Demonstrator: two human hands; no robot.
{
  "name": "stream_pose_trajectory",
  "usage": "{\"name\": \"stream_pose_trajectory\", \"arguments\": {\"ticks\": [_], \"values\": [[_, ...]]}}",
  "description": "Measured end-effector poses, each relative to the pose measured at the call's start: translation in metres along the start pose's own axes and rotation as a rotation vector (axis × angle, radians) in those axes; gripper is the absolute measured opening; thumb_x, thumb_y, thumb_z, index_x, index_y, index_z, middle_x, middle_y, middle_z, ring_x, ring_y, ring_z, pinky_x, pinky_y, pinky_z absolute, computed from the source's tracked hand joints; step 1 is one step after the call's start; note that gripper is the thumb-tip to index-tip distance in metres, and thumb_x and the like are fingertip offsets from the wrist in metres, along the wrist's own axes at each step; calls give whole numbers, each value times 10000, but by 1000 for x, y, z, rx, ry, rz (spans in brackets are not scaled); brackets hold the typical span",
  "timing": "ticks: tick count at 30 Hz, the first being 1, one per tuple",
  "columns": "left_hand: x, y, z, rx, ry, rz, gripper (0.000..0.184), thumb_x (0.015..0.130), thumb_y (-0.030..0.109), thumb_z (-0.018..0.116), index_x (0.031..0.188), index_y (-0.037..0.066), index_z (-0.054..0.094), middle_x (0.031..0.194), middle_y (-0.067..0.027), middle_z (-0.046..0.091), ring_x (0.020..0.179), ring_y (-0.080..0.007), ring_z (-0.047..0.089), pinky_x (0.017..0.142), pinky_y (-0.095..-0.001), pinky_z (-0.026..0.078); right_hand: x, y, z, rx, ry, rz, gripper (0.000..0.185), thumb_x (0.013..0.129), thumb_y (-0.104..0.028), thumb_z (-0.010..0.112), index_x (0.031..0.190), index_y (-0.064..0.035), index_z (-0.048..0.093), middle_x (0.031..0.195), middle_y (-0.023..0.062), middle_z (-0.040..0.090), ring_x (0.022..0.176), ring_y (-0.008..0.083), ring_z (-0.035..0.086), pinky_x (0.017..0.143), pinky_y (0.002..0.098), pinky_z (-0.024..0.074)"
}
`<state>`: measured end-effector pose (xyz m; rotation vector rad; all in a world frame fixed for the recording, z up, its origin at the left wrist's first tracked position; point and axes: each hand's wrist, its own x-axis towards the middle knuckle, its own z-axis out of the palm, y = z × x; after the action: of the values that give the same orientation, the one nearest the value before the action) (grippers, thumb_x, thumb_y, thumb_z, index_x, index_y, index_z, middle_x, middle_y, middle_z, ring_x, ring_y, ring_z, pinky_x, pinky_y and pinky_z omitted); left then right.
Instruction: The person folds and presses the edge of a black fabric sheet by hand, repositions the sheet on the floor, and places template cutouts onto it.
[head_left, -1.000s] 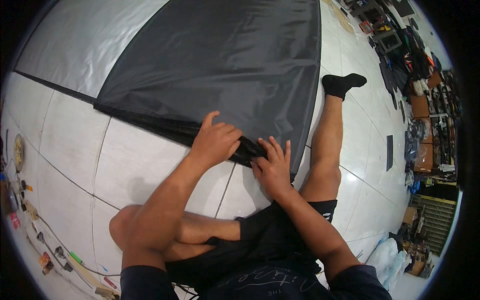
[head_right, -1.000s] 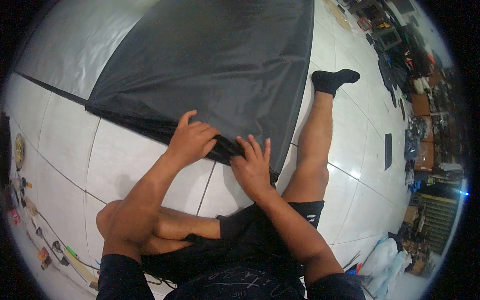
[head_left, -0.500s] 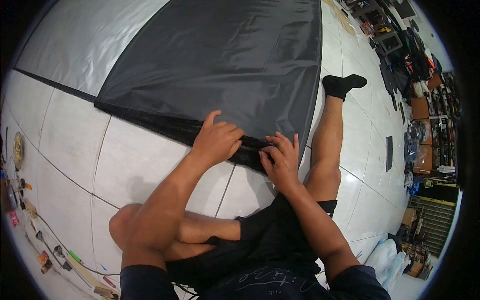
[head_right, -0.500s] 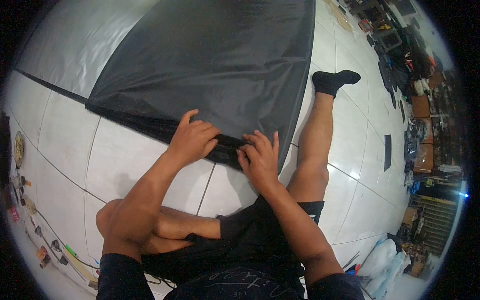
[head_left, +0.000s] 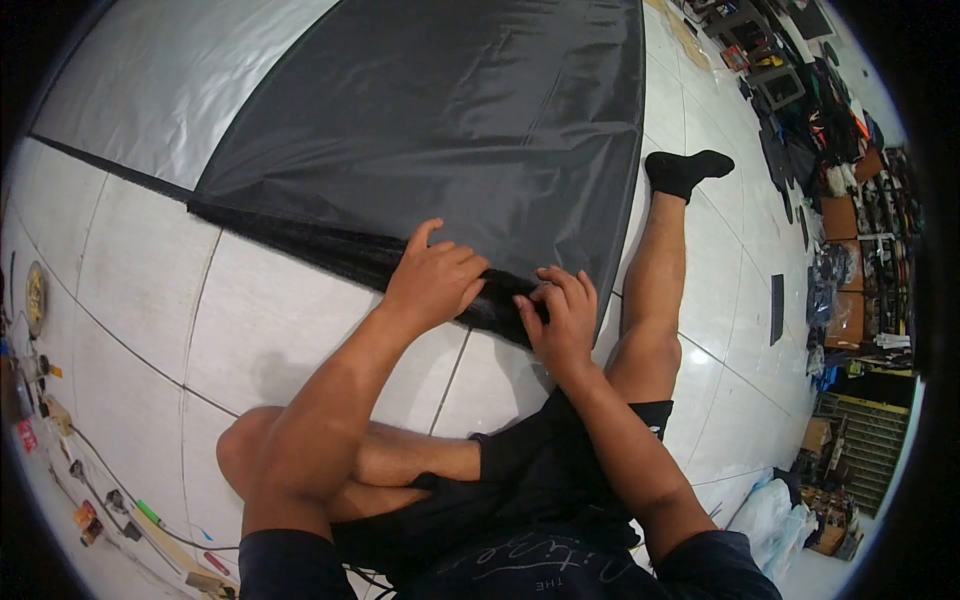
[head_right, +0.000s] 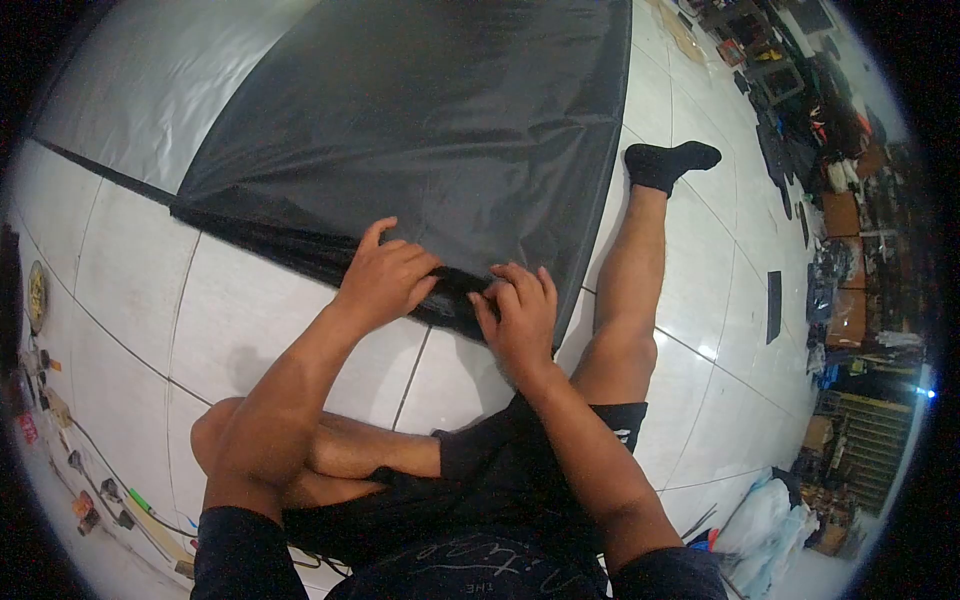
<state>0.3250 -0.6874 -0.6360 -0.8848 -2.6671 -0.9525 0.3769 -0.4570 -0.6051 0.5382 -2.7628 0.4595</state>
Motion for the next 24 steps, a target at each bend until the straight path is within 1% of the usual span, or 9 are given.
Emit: {"name": "stream_pose_trajectory", "arguments": {"ticks": [2,3,5,6,9,12,19,21,24], "values": [[-1,1,1,-7,-1,-20,156,846,180,776,987,117,763,910,-37,746,899,-204,701,1149,-512,354,-8,-7,-5,23,-52,25,201,828,-160,825,927,-79,671,1288,137,639,1297,342,571,1122,615,345],[-1,1,1,-7,-1,-20,156,846,180,776,987,117,763,910,-37,746,899,-204,701,1149,-512,354,-11,-12,-8,23,-52,25,201,828,-160,825,927,-79,671,1288,137,639,1297,342,571,1122,615,345],[0,1,2,-2,30,-10,156,839,166,773,988,119,764,913,-37,746,895,-202,700,1147,-512,355,-14,-22,-14,-17,-144,-75,214,804,-170,830,954,-92,699,1408,163,574,1385,375,489,1168,642,278],[0,1,3,-3,31,-7,156,839,166,773,988,119,764,913,-37,746,895,-202,700,1147,-512,355,-14,-28,-12,-28,-175,-29,166,807,-156,811,935,-93,727,1447,159,555,1429,390,440,1200,668,205],[1,0,0,21,33,-11,162,841,168,768,995,118,766,914,-40,747,894,-208,700,1147,-511,354,-16,-20,-6,-111,-237,-55,117,814,-146,798,888,-76,741,1434,149,564,1428,382,438,1204,689,168],[-3,0,2,5,20,-19,166,842,179,765,995,114,766,908,-41,744,895,-212,700,1146,-510,353,-14,-15,-5,-74,-221,-5,103,819,-149,801,840,-70,739,1423,131,576,1414,379,452,1190,704,177],[-1,0,0,6,1,-11,169,856,195,754,1005,114,764,923,-47,743,910,-224,702,1150,-522,345,-3,-6,-12,27,-218,86,120,804,-145,825,844,-78,734,1357,106,625,1403,357,469,1182,701,192],[-2,0,0,2,1,-5,168,862,199,752,1006,113,762,926,-49,743,913,-225,701,1149,-525,345,-2,-3,-14,13,-153,-20,135,821,-136,816,901,-76,725,1333,110,638,1368,353,510,1186,686,204],[1,3,-5,-13,5,-4,165,868,206,757,1001,107,755,920,-56,739,912,-232,699,1146,-528,348,0,0,-11,-33,-68,-53,172,835,-131,805,957,-75,698,1318,117,642,1322,356,553,1180,669,235]]}}
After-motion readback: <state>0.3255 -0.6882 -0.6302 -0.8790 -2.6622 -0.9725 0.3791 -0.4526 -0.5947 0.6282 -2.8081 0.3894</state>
